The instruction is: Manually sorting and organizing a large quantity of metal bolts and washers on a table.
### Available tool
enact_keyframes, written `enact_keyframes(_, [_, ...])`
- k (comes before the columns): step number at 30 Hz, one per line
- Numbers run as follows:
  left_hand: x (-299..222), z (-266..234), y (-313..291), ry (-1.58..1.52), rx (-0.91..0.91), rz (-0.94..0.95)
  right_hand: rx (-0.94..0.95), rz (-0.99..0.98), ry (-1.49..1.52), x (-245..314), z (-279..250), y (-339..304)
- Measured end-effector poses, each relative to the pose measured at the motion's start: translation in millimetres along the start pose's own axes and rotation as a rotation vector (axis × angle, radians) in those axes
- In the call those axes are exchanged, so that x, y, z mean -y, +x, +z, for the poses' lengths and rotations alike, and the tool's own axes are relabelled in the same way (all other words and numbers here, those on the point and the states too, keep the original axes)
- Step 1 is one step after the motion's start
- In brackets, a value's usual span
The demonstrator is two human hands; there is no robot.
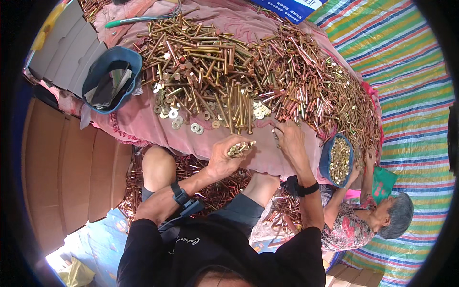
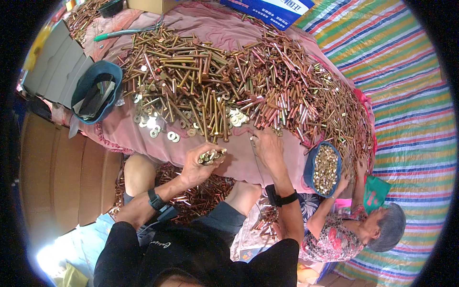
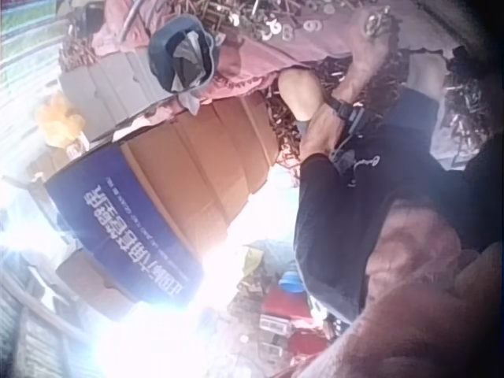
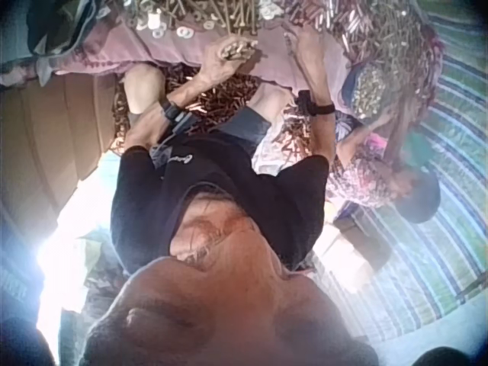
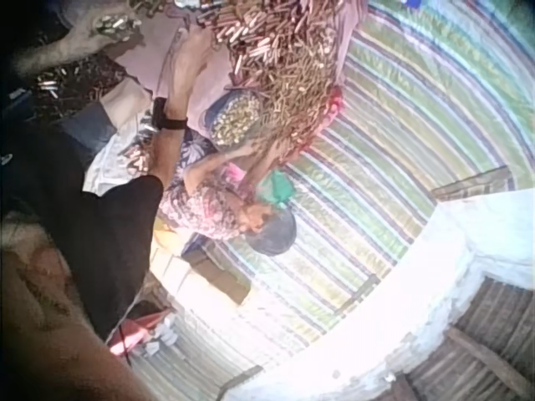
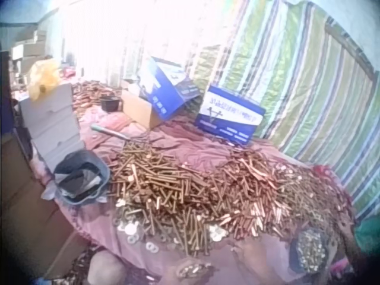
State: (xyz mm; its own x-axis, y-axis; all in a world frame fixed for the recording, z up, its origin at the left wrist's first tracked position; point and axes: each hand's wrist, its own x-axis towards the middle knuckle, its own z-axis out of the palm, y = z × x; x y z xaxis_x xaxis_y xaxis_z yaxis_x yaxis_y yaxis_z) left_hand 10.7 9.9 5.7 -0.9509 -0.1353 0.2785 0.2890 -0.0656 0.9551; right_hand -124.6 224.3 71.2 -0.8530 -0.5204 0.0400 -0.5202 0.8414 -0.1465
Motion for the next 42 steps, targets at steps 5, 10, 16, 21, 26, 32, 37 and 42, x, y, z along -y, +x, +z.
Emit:
enact_keyframes(5, [5,0,-4,-0.038,-0.018,-0.022,-0.018,-0.052,0.107,1,2,-3])
enact_keyframes(10, [-2,4,-2,-0.049,-0.016,-0.029,-0.052,0.014,0.547,-19,18,-11])
enact_keyframes(16, [1,1,-3,-0.152,0.013,-0.103,-0.25,0.033,0.499,-21,6,-18])
enact_keyframes(21, [2,-1,-2,-0.064,0.003,-0.008,0.02,-0.014,0.137,5,-7,-11])
enact_keyframes(26, [5,2,-3,-0.178,0.019,-0.119,-0.096,-0.051,0.186,-10,12,-6])
enact_keyframes(32, [-7,-2,-1,-0.11,0.023,-0.166,0.052,0.316,1.089,23,-7,-33])
enact_keyframes(37, [-3,1,-2,-0.203,0.002,-0.193,0.017,0.119,1.006,62,-25,-38])
enact_keyframes(42, [-9,2,0,-0.087,-0.011,-0.184,-0.117,-0.058,0.974,79,-20,-40])
